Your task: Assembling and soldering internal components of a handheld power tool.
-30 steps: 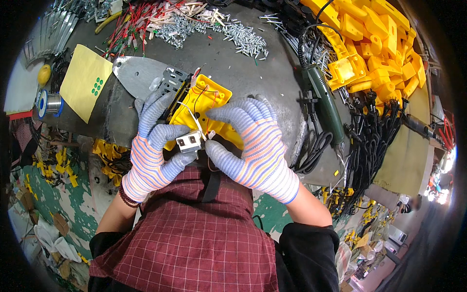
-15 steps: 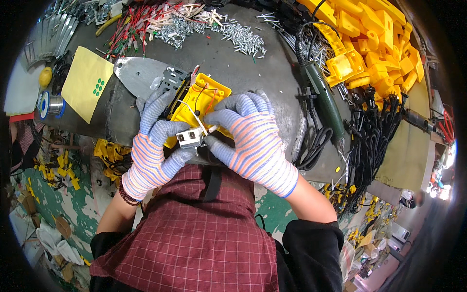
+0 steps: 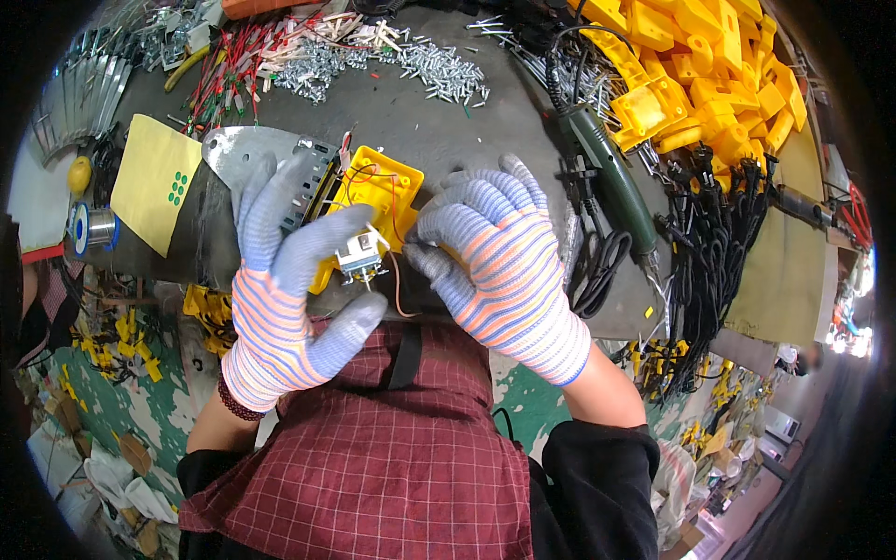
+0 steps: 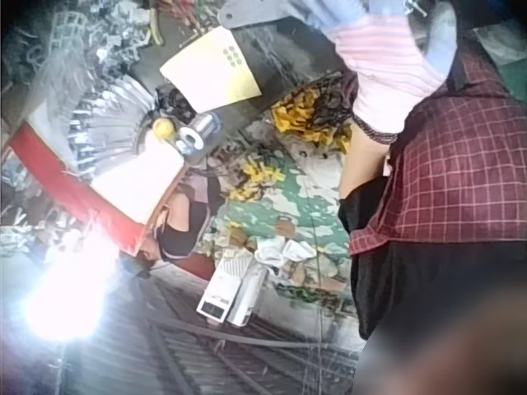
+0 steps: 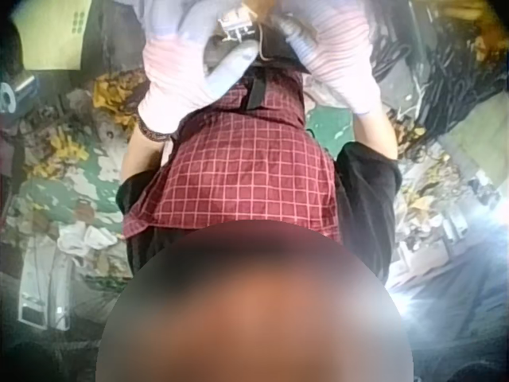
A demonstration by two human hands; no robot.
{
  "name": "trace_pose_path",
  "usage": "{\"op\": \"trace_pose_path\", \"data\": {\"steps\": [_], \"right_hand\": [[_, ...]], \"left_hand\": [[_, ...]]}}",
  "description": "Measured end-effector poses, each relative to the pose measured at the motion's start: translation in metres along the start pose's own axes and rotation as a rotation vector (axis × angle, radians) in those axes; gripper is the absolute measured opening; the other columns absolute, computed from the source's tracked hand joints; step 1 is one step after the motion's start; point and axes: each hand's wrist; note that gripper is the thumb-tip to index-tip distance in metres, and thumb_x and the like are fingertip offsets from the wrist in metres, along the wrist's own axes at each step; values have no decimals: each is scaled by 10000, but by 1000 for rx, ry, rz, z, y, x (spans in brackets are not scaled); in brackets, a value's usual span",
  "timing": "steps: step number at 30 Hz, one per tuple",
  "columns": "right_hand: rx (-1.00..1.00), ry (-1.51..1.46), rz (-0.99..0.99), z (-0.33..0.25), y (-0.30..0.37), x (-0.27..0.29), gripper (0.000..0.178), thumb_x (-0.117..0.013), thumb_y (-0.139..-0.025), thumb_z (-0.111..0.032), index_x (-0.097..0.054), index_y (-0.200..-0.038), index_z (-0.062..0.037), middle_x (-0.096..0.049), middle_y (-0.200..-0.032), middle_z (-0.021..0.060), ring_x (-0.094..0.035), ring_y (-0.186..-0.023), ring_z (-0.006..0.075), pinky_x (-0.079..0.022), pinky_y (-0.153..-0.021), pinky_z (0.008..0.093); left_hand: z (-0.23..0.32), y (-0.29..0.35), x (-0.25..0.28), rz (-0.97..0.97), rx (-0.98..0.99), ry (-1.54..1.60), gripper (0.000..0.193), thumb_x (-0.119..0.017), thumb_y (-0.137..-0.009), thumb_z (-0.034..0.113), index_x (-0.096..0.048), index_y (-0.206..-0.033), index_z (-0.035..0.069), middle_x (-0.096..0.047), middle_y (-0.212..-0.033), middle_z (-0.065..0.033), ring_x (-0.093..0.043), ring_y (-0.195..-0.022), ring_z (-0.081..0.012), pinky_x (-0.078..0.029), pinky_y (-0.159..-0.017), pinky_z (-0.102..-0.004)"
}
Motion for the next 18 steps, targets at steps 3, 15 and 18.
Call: {"op": "trace_pose_path", "data": {"steps": [3,15,18], "right_hand": [[-63,-71,73,-2,-4,0,156,-746,-753,-196,-674,-864,-114,-645,-941,91,-597,-950,331,-389,-998,506],[-44,-250,-38,19,-15,8,176,-743,-771,-213,-668,-850,-75,-635,-847,115,-599,-817,330,-462,-774,421],[-24,-240,-95,18,-23,14,189,-746,-770,-205,-668,-865,-62,-639,-852,117,-609,-799,329,-469,-761,414]], "left_hand": [[9,-16,-9,-49,11,-121,492,-741,-714,411,-651,-1125,154,-372,-1460,-216,-284,-1372,-485,-157,-1134,-618],[7,-19,-42,80,78,-126,214,-750,-708,218,-683,-903,160,-496,-1383,-135,-368,-1327,-431,-192,-1116,-637],[4,-18,-46,99,78,-130,216,-747,-708,192,-671,-910,168,-507,-1384,-124,-374,-1333,-429,-199,-1132,-605]]}}
Point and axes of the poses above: each hand's wrist, its own y-axis away from the middle knuckle, its own x-axis out of the back of the hand, z = x × y
